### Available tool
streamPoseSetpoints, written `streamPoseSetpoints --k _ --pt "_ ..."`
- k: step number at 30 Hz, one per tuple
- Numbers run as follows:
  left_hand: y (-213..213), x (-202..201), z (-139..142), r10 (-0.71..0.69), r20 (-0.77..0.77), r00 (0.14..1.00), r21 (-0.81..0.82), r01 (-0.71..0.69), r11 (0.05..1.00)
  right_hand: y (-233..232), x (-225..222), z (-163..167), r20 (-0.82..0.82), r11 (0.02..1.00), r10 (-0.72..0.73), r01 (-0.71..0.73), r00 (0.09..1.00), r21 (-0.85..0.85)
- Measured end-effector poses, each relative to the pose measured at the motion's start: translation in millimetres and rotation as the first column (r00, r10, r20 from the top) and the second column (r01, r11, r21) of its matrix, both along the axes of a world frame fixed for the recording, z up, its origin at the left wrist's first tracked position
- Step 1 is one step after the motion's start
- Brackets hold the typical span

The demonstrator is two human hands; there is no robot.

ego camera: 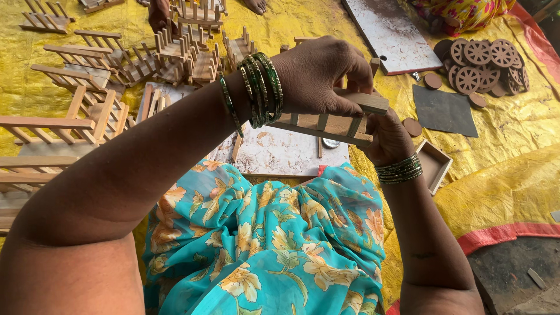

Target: The person sits on the ground and assembles small wooden furniture pieces, fitting wooden sticks and slats into a slotted frame by hand, dipping parts into a small dish of glue, and pressing joints together. Finished assemblies are set aside with a pile of completed pieces nearby.

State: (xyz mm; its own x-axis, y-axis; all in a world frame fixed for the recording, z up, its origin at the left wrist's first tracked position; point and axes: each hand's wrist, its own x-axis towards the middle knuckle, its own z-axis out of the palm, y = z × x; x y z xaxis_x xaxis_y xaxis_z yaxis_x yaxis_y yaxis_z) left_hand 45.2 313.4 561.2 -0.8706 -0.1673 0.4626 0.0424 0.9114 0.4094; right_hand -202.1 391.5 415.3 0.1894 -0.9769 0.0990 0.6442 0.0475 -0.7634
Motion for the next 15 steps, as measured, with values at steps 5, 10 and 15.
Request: streamPoseSetpoints --k 5,10,15 --pt "-1.4 -2.5 -0.4 0.068 0.053 0.996 0.034 -0.07 0.997 1.7 4.4 7.1 0.032 1.0 0.002 -0.002 0.999 -0.004" --pt "-1.5 -3.1 0.0 0.05 0.039 0.998 0.062 -0.052 0.997 0.9 2.8 6.4 0.052 1.0 0.002 -0.001 0.999 -0.017" --pt "-2.8 -4.6 -0.2 0.05 0.03 0.998 0.02 -0.051 0.999 1.2 4.5 7.3 0.009 1.0 -0.006 0.006 1.0 -0.011"
